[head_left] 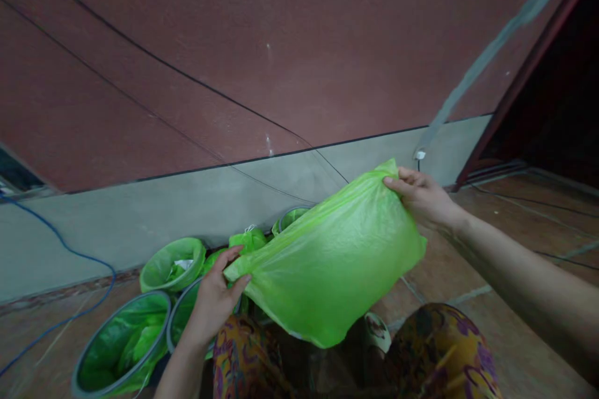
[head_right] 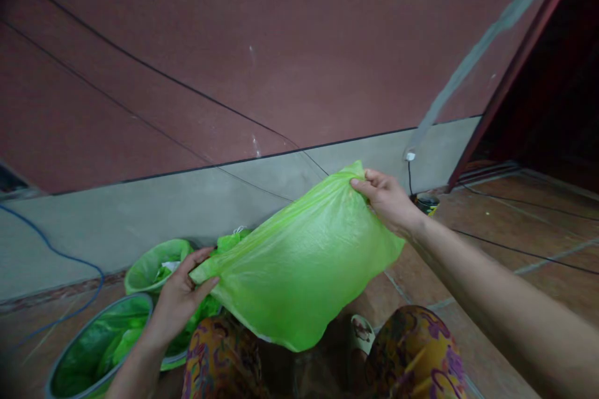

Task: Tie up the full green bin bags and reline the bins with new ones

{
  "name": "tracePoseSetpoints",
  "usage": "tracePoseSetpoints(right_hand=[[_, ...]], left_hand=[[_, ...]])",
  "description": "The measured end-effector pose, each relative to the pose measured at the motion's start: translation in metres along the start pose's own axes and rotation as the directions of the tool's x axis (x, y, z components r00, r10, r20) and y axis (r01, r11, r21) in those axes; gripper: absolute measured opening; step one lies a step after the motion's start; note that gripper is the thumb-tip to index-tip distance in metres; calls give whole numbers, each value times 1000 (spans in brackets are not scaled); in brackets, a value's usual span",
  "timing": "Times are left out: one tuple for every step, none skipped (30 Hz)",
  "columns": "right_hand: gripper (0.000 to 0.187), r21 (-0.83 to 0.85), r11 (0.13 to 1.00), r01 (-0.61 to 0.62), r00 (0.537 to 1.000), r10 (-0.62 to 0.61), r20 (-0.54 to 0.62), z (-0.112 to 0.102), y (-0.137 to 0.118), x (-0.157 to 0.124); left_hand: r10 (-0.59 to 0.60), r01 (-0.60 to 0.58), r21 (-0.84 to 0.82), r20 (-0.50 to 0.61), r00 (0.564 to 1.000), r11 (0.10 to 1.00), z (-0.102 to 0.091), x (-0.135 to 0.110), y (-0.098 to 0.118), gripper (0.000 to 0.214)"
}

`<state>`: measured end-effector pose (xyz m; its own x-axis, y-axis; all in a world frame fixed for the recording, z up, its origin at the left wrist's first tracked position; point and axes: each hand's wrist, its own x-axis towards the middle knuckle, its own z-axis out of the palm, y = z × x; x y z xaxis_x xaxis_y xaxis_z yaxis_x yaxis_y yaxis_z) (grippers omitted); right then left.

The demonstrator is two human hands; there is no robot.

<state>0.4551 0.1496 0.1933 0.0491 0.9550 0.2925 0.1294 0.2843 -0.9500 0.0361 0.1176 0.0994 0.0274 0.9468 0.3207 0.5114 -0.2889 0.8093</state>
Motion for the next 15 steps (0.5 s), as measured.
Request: tracePoseSetpoints(right_hand=[[26,2,1000,10,1000,-10,-27,1,-2,-6],[26,-20,999,26,998,-27,-49,1,-4,-14],[25,-65,997,46,997,-50,-65,2,-6,-23],[24,-128,989,70,994,-80,-70,4,-7,-33],[24,-203,974,98,992,-112,-58,8,-8,-43],[23,-282,951,128,990,-140,-21,14,-9,-53],[22,-358,919,163,986,-157,47,23,-9,-62],[21,-423,883,204,977,-160,138,33,-9,-69],[21,-471,845,252,960,-159,229,46,-9,-74],[20,-503,809,305,937,-162,309,59,-8,-76],[19,-516,777,360,912,-178,369,71,-7,-77],[19,-512,757,405,890,-198,412,83,-6,-76],[20,-495,750,438,870,-216,443,93,-4,-74],[21,-470,755,456,856,-230,463,101,-3,-72],[24,-445,766,464,845,-232,481,106,-1,-71]], left_hand=[[14,-13,45,-29,999,999,3,1,-2,54],[25,-20,95,-51,998,995,7,1,-3,56],[29,-19,144,-69,997,989,10,1,-3,57],[32,-16,185,-80,996,983,14,0,-1,60],[38,-20,213,-82,996,977,18,-2,4,63],[53,-36,225,-72,996,974,23,-4,12,67],[78,-65,217,-51,996,974,29,-5,24,71],[112,-106,184,-23,993,977,35,-6,38,75],[158,-162,122,38,987,979,43,-7,54,76],[200,-206,55,97,975,977,50,-6,71,74],[227,-229,-2,138,964,973,58,-4,85,73],[235,-231,-45,158,959,972,66,-2,98,68],[233,-222,-82,175,957,972,73,1,106,57],[230,-213,-110,183,956,971,79,4,111,45],[221,-200,-132,172,960,971,83,6,111,35]])
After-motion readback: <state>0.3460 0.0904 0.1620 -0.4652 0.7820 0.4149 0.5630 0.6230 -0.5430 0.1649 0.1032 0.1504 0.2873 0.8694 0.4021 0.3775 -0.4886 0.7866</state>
